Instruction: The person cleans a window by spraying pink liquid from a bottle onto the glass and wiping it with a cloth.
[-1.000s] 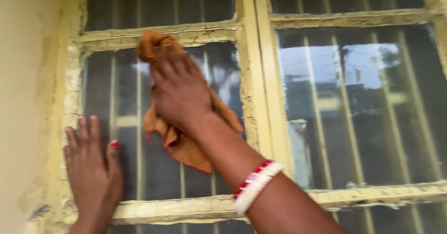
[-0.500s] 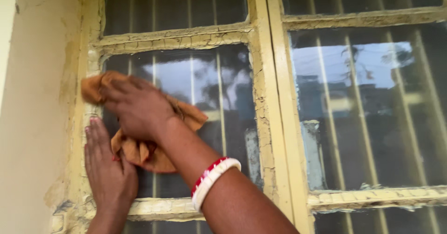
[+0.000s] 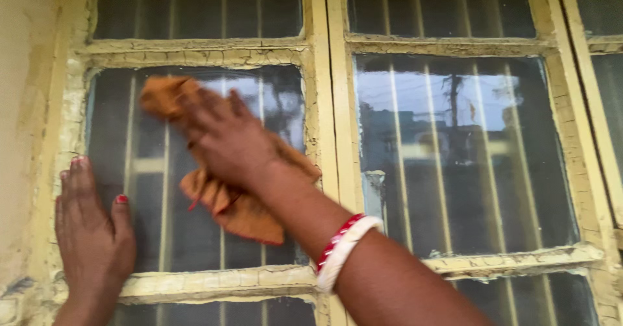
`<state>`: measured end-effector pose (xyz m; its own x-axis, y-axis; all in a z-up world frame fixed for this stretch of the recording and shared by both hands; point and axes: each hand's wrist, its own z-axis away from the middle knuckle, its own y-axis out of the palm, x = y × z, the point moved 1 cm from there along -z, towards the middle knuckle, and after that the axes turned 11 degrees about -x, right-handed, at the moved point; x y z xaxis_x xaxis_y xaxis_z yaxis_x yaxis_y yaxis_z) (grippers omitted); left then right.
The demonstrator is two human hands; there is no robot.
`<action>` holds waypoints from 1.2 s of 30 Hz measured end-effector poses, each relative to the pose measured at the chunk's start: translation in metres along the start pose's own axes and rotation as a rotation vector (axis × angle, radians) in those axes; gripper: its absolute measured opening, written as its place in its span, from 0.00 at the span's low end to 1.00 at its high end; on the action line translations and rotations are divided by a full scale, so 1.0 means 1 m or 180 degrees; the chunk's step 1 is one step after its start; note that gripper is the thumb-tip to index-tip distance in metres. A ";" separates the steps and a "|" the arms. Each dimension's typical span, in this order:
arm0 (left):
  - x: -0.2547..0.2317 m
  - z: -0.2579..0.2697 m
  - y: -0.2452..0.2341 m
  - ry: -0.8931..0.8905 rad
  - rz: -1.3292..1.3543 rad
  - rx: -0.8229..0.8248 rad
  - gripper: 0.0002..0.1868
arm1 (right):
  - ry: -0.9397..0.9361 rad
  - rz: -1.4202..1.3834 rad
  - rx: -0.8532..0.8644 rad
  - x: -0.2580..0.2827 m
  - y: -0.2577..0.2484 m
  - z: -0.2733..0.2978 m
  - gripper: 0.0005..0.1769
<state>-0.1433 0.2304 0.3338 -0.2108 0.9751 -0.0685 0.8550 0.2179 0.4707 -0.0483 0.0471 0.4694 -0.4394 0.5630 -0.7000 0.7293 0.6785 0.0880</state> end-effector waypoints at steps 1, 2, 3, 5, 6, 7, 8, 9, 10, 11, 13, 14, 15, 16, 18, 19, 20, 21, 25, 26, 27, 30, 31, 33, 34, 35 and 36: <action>0.000 0.000 0.000 -0.0010 -0.0005 0.0019 0.36 | 0.0074 0.0135 0.0027 -0.012 -0.001 0.005 0.31; 0.001 0.000 0.000 0.0016 -0.0061 0.0068 0.35 | 0.0148 0.0270 0.0054 -0.025 -0.002 0.011 0.32; 0.002 0.000 0.000 0.0044 -0.0123 0.0119 0.33 | 0.0276 0.0232 -0.0167 -0.037 -0.005 0.018 0.33; 0.005 0.001 -0.001 0.0105 -0.0182 0.0194 0.32 | 0.0542 0.0147 -0.0610 -0.057 -0.009 0.033 0.33; 0.006 0.002 -0.003 0.0139 -0.0181 0.0217 0.31 | 0.0593 0.0190 -0.0697 -0.060 -0.010 0.042 0.32; 0.007 0.002 -0.003 0.0174 -0.0182 0.0234 0.31 | 0.0642 0.0235 -0.0791 -0.062 -0.010 0.050 0.30; 0.007 0.004 -0.004 0.0203 -0.0159 0.0235 0.31 | 0.0691 0.0279 -0.0885 -0.060 -0.010 0.056 0.29; 0.008 0.004 -0.005 0.0241 -0.0135 0.0237 0.31 | 0.0722 0.0277 -0.0999 -0.057 -0.008 0.058 0.28; 0.008 0.005 -0.006 0.0279 -0.0110 0.0239 0.30 | 0.0753 0.0275 -0.1114 -0.053 -0.006 0.060 0.28; 0.008 0.005 -0.006 0.0272 -0.0129 0.0239 0.30 | 0.0779 0.0278 -0.1229 -0.048 -0.004 0.061 0.28; 0.009 0.004 -0.006 0.0253 -0.0174 0.0233 0.30 | 0.0818 0.0213 -0.1298 -0.034 0.001 0.066 0.28; 0.008 0.005 -0.005 0.0253 -0.0156 0.0227 0.30 | 0.0833 0.0177 -0.1336 -0.027 0.003 0.068 0.28; 0.008 0.004 -0.006 0.0259 -0.0154 0.0216 0.30 | 0.0874 0.0122 -0.1315 -0.020 0.005 0.067 0.29; 0.009 0.004 -0.006 0.0264 -0.0152 0.0206 0.30 | 0.0914 0.0067 -0.1294 -0.013 0.006 0.065 0.29; 0.009 0.005 -0.006 0.0268 -0.0142 0.0200 0.30 | 0.0988 0.0016 -0.1096 0.000 0.010 0.059 0.31; 0.009 0.005 -0.006 0.0270 -0.0132 0.0194 0.30 | 0.1011 0.0034 -0.0931 0.007 0.013 0.055 0.32; 0.010 0.005 -0.006 0.0268 -0.0137 0.0193 0.30 | 0.1033 0.0053 -0.0766 0.014 0.016 0.049 0.33; 0.010 0.005 -0.006 0.0271 -0.0140 0.0199 0.29 | 0.0966 -0.0011 -0.0721 0.023 0.020 0.044 0.33; 0.012 0.004 -0.006 0.0322 -0.0126 0.0184 0.29 | 0.0800 -0.0177 -0.0581 0.072 0.033 0.017 0.34; 0.012 0.003 -0.006 0.0350 -0.0123 0.0170 0.29 | 0.0784 -0.0199 -0.0549 0.085 0.034 0.010 0.34; 0.013 0.003 -0.006 0.0368 -0.0124 0.0162 0.29 | 0.0773 -0.0228 -0.0594 0.098 0.035 0.005 0.34; 0.016 0.004 -0.006 0.0409 -0.0100 0.0193 0.29 | 0.0718 -0.0346 -0.0722 0.126 0.033 -0.001 0.34; 0.017 0.004 -0.007 0.0416 -0.0082 0.0208 0.28 | 0.0678 -0.0400 -0.0750 0.132 0.031 -0.001 0.34; 0.020 0.003 -0.007 0.0425 -0.0083 0.0235 0.28 | 0.0633 -0.0436 -0.0865 0.136 0.030 -0.001 0.35; 0.020 0.003 -0.007 0.0421 -0.0079 0.0249 0.28 | 0.0630 -0.0419 -0.0951 0.136 0.030 0.000 0.34; 0.021 0.004 -0.006 0.0419 -0.0072 0.0244 0.28 | 0.0620 -0.0399 -0.1028 0.135 0.031 0.002 0.34; 0.022 0.003 -0.006 0.0417 -0.0066 0.0239 0.28 | 0.0534 -0.0406 -0.0957 0.133 0.032 0.005 0.33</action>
<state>-0.1514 0.2505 0.3269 -0.2846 0.9578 0.0403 0.8818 0.2450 0.4029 -0.0814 0.1414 0.3756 -0.6149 0.5174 -0.5951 0.4871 0.8427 0.2293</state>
